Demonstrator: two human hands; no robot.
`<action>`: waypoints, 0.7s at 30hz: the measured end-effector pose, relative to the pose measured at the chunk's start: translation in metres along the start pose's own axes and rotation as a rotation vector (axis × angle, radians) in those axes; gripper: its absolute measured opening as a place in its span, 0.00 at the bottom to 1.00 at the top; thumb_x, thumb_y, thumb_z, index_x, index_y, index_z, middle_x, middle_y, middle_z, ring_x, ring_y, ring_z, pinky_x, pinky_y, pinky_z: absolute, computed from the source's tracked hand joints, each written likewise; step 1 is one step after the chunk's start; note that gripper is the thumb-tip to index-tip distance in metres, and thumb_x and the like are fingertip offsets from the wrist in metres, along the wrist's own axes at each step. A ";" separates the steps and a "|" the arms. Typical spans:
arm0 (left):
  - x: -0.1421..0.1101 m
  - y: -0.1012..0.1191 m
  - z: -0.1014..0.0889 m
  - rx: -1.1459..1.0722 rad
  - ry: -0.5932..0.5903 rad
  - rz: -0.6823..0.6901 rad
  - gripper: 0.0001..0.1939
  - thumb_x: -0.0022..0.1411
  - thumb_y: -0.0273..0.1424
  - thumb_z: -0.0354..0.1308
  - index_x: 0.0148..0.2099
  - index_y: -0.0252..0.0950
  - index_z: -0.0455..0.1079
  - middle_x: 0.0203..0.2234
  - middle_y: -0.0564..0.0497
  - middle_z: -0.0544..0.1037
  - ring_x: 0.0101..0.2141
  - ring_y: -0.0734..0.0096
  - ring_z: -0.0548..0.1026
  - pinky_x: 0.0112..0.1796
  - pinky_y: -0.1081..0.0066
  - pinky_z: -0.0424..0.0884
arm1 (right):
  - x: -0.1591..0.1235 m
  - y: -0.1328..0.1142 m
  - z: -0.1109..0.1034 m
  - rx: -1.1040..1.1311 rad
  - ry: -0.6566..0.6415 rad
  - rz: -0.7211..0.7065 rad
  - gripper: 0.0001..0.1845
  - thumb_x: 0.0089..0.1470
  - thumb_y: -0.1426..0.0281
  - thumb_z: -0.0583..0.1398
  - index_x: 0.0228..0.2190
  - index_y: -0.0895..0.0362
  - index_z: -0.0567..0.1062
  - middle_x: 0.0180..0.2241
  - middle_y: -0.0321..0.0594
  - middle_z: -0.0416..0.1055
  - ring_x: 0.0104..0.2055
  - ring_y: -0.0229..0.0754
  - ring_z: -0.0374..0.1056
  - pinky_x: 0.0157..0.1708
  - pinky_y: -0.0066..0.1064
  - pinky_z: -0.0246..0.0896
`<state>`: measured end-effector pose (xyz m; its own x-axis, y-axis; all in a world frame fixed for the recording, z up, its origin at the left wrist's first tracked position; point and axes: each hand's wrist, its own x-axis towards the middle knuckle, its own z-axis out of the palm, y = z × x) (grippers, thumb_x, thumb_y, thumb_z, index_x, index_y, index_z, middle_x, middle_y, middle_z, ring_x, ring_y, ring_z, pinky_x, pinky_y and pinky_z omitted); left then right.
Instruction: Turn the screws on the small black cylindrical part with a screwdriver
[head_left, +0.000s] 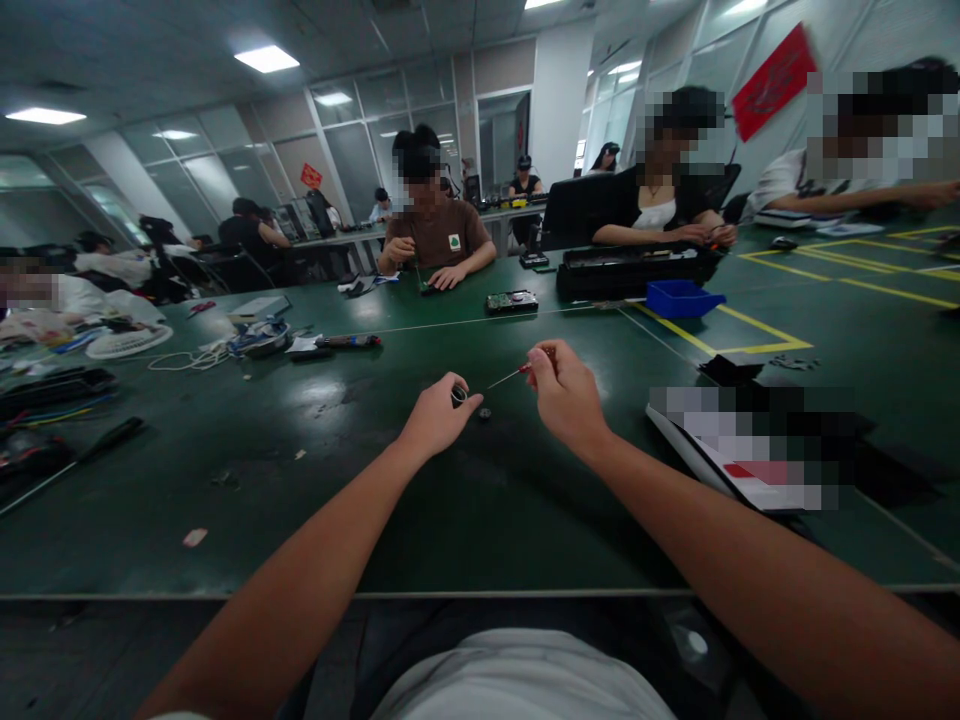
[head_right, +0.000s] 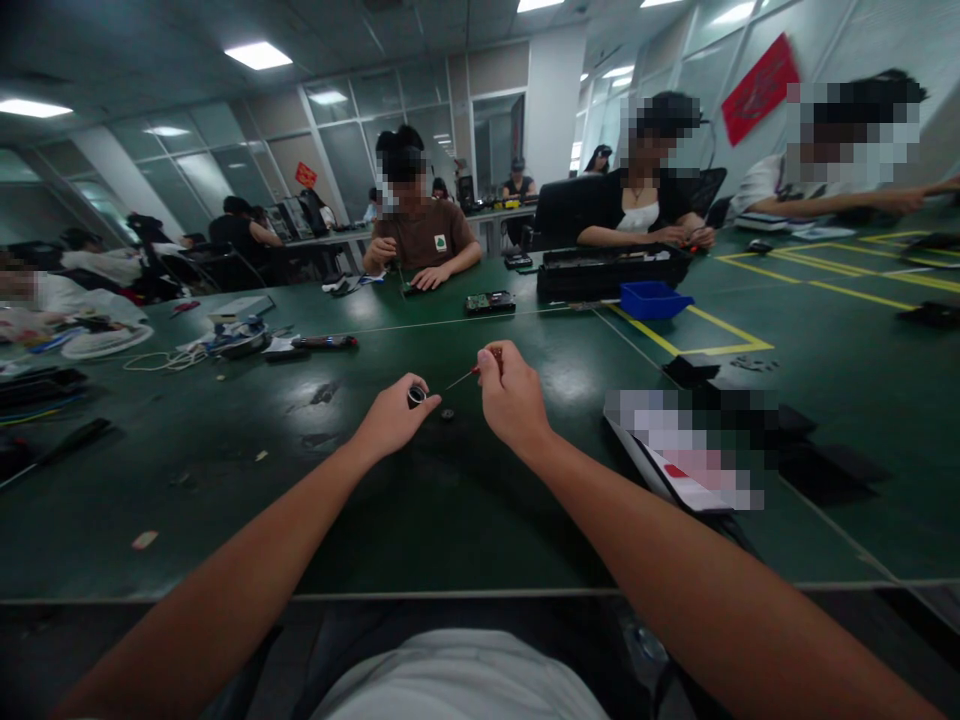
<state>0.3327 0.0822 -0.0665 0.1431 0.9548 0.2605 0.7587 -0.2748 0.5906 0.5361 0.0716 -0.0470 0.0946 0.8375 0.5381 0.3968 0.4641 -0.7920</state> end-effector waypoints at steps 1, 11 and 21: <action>-0.001 0.001 0.001 0.043 -0.020 0.031 0.12 0.63 0.39 0.60 0.44 0.36 0.70 0.38 0.46 0.77 0.39 0.62 0.74 0.40 0.64 0.69 | 0.000 0.000 0.000 0.001 0.003 -0.002 0.13 0.65 0.59 0.51 0.36 0.53 0.69 0.27 0.37 0.71 0.30 0.42 0.67 0.33 0.35 0.58; 0.002 0.003 0.013 0.433 -0.262 0.227 0.16 0.68 0.37 0.53 0.53 0.41 0.75 0.45 0.45 0.76 0.46 0.57 0.75 0.42 0.64 0.71 | 0.001 0.000 0.000 -0.007 -0.001 -0.004 0.13 0.65 0.59 0.51 0.35 0.53 0.69 0.26 0.36 0.70 0.29 0.43 0.67 0.32 0.35 0.57; 0.008 -0.007 -0.014 -0.060 0.008 0.079 0.15 0.62 0.37 0.59 0.48 0.39 0.78 0.41 0.47 0.81 0.39 0.64 0.77 0.44 0.66 0.70 | 0.000 0.000 -0.001 0.002 -0.014 -0.006 0.14 0.65 0.59 0.50 0.36 0.53 0.69 0.27 0.37 0.71 0.30 0.43 0.68 0.33 0.36 0.58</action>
<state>0.3200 0.0904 -0.0581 0.1960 0.9289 0.3142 0.7056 -0.3561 0.6127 0.5372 0.0718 -0.0468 0.0793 0.8389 0.5384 0.3952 0.4694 -0.7896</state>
